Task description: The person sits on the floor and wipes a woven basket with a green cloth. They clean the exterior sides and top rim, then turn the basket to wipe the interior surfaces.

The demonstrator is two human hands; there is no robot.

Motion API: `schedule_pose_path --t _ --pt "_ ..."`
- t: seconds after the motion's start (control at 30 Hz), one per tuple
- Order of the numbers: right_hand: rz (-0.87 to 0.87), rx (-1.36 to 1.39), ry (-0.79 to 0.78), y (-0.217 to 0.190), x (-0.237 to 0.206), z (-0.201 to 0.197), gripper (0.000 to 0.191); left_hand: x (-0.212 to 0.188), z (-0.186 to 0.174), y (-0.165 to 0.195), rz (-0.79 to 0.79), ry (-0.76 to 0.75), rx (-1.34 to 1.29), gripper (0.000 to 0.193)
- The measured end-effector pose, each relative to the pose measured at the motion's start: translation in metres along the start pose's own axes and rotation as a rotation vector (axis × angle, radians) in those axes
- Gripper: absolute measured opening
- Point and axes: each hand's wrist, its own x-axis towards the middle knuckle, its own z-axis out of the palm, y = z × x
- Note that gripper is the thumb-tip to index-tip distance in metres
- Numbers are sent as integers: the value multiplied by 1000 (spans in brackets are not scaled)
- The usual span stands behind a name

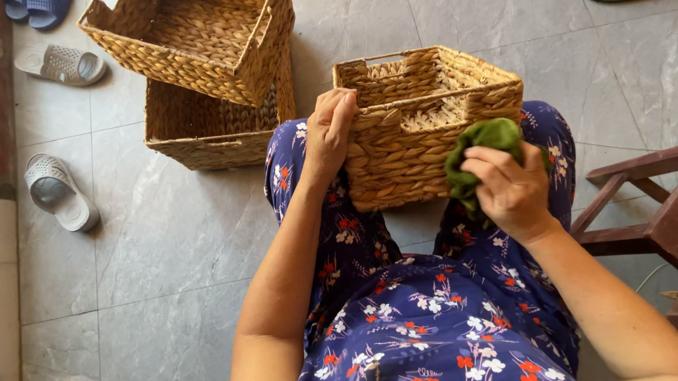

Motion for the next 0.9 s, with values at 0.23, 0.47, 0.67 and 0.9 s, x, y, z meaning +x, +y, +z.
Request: schedule_pose_path --t 0.23,0.47,0.67,0.9 --pt "135 60 43 -52 1 30 36 -1 4 -3 -18 59 -10 33" --pt "-181 324 -96 -111 37 50 41 2 -1 -3 -63 51 9 31" --pt "-148 159 -71 -64 11 42 35 -2 -3 -3 5 -2 6 34" --pt "182 14 59 -3 -5 13 27 -1 2 -1 -21 22 -2 36"
